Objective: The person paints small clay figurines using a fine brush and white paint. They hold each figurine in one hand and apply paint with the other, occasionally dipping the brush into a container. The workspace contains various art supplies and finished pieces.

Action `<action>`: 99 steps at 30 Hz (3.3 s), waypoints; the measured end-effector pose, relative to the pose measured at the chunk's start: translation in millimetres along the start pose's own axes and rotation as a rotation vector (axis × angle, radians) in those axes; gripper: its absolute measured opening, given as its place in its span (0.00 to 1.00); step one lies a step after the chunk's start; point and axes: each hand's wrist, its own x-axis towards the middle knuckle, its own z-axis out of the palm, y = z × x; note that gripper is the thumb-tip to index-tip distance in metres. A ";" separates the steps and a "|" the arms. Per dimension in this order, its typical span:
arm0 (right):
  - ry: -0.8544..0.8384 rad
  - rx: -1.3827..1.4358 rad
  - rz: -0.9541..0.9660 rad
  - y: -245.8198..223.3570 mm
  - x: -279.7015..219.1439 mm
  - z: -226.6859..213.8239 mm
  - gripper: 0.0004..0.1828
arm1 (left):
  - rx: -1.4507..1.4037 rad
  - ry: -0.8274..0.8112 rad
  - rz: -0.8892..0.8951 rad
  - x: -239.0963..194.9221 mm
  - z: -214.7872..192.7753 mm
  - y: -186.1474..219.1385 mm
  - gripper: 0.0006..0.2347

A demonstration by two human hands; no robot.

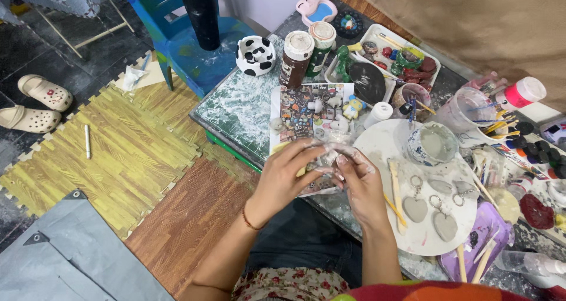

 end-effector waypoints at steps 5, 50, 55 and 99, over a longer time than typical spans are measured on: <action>-0.016 -0.022 -0.080 2.3 -5.2 -6.6 0.15 | -0.172 0.087 -0.054 -2.9 17.9 3.5 0.14; 0.434 -0.828 -0.273 -56.0 -94.8 -86.5 0.12 | -0.142 -0.268 -0.055 -4.9 61.0 53.7 0.17; 0.442 -0.732 -0.172 -53.6 -97.2 -84.9 0.08 | -0.114 -0.187 -0.078 -0.1 67.7 48.4 0.11; 0.805 -1.470 0.037 -22.8 -224.9 -233.8 0.12 | -0.436 -1.075 -0.276 -57.5 228.8 176.4 0.41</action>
